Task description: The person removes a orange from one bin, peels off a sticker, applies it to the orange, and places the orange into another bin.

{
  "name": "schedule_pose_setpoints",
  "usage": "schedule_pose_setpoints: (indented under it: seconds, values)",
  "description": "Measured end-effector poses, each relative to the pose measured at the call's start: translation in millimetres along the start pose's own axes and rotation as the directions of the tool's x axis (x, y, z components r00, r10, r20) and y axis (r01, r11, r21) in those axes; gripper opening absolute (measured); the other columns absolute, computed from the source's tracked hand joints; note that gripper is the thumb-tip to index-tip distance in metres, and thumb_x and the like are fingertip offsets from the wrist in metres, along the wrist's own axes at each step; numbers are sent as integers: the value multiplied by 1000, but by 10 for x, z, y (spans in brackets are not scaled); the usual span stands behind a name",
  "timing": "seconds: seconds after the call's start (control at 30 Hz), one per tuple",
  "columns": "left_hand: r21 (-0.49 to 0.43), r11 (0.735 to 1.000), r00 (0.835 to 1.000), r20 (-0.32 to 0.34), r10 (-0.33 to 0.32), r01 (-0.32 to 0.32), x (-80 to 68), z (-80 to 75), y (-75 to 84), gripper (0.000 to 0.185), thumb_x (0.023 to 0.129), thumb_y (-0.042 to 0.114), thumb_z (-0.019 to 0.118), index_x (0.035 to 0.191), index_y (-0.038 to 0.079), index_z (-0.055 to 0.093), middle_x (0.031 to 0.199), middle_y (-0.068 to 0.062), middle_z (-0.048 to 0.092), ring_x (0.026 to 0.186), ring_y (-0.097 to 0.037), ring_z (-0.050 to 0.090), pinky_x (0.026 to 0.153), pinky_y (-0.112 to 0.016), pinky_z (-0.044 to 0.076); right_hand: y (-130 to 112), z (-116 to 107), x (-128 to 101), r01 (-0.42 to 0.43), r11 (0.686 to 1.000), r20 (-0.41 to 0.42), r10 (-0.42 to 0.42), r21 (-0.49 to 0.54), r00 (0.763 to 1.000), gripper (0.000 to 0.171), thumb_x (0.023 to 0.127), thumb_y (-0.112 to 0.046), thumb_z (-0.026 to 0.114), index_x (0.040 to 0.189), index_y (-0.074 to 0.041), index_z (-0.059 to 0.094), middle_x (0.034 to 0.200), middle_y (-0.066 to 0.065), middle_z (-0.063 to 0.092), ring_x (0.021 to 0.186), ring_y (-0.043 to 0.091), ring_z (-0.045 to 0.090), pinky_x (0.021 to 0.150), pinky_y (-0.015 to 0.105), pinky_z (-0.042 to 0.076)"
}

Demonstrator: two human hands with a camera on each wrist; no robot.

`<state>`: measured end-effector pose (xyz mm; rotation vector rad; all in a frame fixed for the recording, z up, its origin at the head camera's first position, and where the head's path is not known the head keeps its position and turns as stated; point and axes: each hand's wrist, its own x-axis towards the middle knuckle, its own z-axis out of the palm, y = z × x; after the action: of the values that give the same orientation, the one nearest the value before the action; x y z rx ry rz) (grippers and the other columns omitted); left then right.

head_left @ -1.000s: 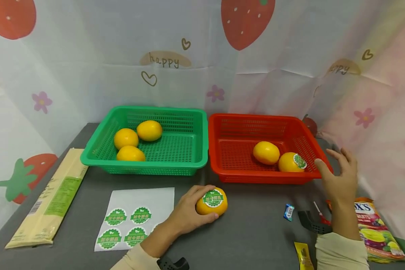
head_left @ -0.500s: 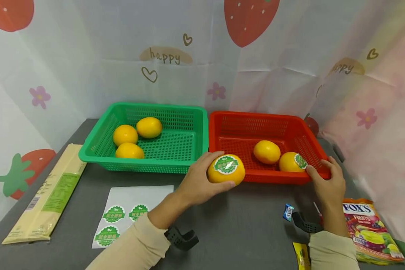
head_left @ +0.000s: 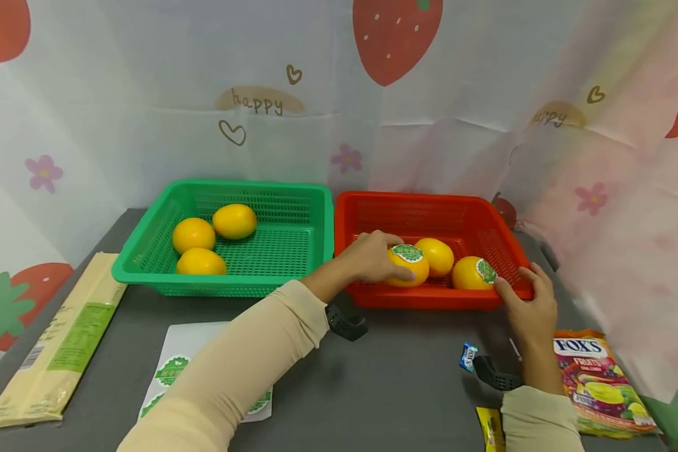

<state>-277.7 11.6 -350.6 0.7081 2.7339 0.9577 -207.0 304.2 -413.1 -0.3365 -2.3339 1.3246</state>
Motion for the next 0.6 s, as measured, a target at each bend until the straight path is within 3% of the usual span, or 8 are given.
schedule_pose_setpoints:
  seconds: [0.13,0.27,0.47,0.6]
  values:
    - [74,996,994,86,-64,58,127,89,-9,69,77,45,79,135,14,57,111,-1,61,93,-19,52,74,-26,46,-6,31,3,22,1000,-4,-22,11,1000,61,92,-35,65,142,-5,47,153,-3,31,137,22,30,107,38,29]
    - [115,992,985,159,-64,46,212,178,-13,65,82,41,76,137,14,56,120,-3,59,103,-22,50,85,-29,42,5,17,7,32,999,-9,-32,15,999,60,92,-34,64,141,-4,47,153,-2,31,137,22,30,108,38,28]
    - [50,994,975,193,-109,101,237,222,-17,58,86,34,74,138,18,56,129,-5,56,117,-25,44,96,-33,37,-4,22,8,35,999,-3,-35,12,999,60,93,-33,64,143,-5,46,153,-2,29,137,23,29,108,40,28]
    - [2,995,974,206,-98,100,206,212,0,62,90,27,69,146,17,45,140,-7,49,123,-23,44,102,-35,35,-5,18,-6,18,1000,4,-18,21,1000,61,93,-34,63,145,-7,43,154,-4,28,137,23,29,107,40,29]
